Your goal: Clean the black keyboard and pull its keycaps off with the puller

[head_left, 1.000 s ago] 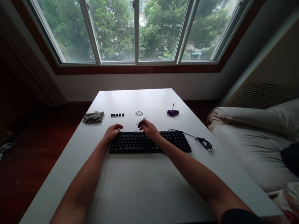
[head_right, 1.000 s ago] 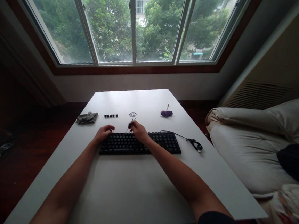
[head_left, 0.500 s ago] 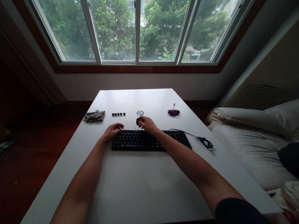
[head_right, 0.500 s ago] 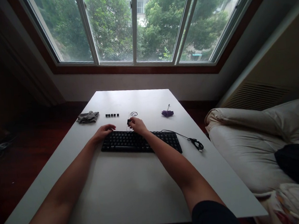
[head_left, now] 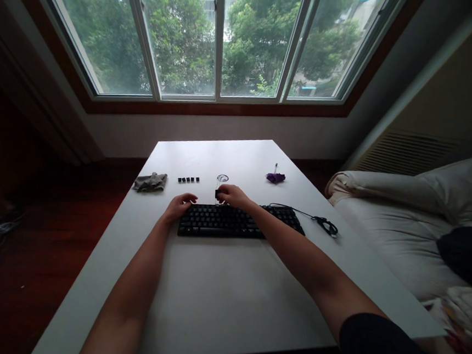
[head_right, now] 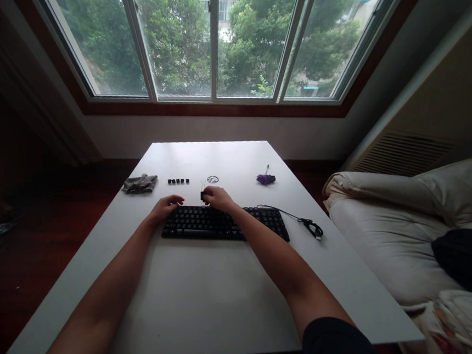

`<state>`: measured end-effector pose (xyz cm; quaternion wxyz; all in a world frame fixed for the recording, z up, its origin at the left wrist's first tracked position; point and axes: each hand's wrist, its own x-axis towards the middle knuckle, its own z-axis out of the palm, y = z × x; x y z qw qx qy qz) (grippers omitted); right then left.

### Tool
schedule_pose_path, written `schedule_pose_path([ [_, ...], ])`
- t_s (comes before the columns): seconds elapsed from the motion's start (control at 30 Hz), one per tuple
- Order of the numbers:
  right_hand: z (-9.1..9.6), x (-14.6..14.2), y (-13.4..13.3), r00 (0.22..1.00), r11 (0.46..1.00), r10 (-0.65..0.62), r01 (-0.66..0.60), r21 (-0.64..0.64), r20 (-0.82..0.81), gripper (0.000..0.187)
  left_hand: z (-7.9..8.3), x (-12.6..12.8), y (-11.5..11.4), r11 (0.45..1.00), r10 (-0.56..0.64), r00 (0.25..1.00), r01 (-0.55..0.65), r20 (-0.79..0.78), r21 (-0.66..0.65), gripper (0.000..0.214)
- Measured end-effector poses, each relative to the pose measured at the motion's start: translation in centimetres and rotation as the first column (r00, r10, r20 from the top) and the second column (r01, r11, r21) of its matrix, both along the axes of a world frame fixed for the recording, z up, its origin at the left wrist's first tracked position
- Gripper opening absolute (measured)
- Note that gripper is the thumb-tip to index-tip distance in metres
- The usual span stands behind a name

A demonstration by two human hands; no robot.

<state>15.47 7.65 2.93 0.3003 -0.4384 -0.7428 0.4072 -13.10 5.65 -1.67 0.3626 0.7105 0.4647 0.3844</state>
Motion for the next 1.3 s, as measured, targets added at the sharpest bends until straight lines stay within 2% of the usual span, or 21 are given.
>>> schedule_pose_path([
  [0.13,-1.0,-0.1,-0.2,0.994,1.000,-0.004,0.007,0.027,-0.112,0.008,-0.1,0.0,0.1,1.000,0.007,1.000,-0.007,0.005,0.001,0.039],
  [0.3,-1.2,0.1,-0.9,0.967,0.993,0.121,-0.117,0.031,-0.223,0.016,-0.3,0.0,0.1,1.000,0.019,1.000,-0.019,-0.011,0.012,0.039],
  [0.43,-1.7,0.3,-1.7,0.962,0.992,0.087,-0.060,0.111,-0.261,0.020,-0.3,0.0,0.0,0.999,0.038,0.999,-0.038,-0.024,0.027,0.039],
  [0.5,-2.0,0.4,-1.8,0.933,0.999,0.034,-0.018,0.047,-0.359,0.024,-0.3,0.1,0.0,0.999,0.041,0.999,-0.041,-0.026,0.031,0.039],
  [0.57,-2.3,0.6,-1.5,0.884,0.995,-0.079,0.043,-0.088,-0.462,0.028,-0.3,0.2,0.1,0.999,0.044,0.999,-0.043,-0.029,0.029,0.038],
  [0.63,-2.5,0.8,-1.2,0.836,0.976,-0.189,0.104,-0.190,-0.514,0.032,-0.4,0.3,0.2,0.999,0.049,0.998,-0.048,-0.035,0.024,0.037],
  [0.67,-2.5,0.8,-1.0,0.824,0.971,-0.215,0.125,-0.202,-0.524,0.033,-0.4,0.3,0.2,0.998,0.052,0.998,-0.051,-0.039,0.022,0.037],
  [0.87,-3.3,0.4,-0.9,0.866,0.987,-0.159,0.152,-0.054,-0.474,0.031,-0.7,0.4,0.4,0.998,0.053,0.997,-0.051,-0.052,0.037,0.037],
  [1.17,-3.8,0.1,0.0,0.888,0.973,-0.219,0.168,-0.157,-0.405,0.026,-0.5,0.6,0.3,0.997,0.062,0.996,-0.059,-0.070,0.041,0.037],
  [1.3,-3.5,0.1,-0.3,0.925,0.987,-0.158,0.139,-0.080,-0.344,0.022,-0.3,0.7,0.2,0.997,0.067,0.995,-0.064,-0.077,0.040,0.037],
])
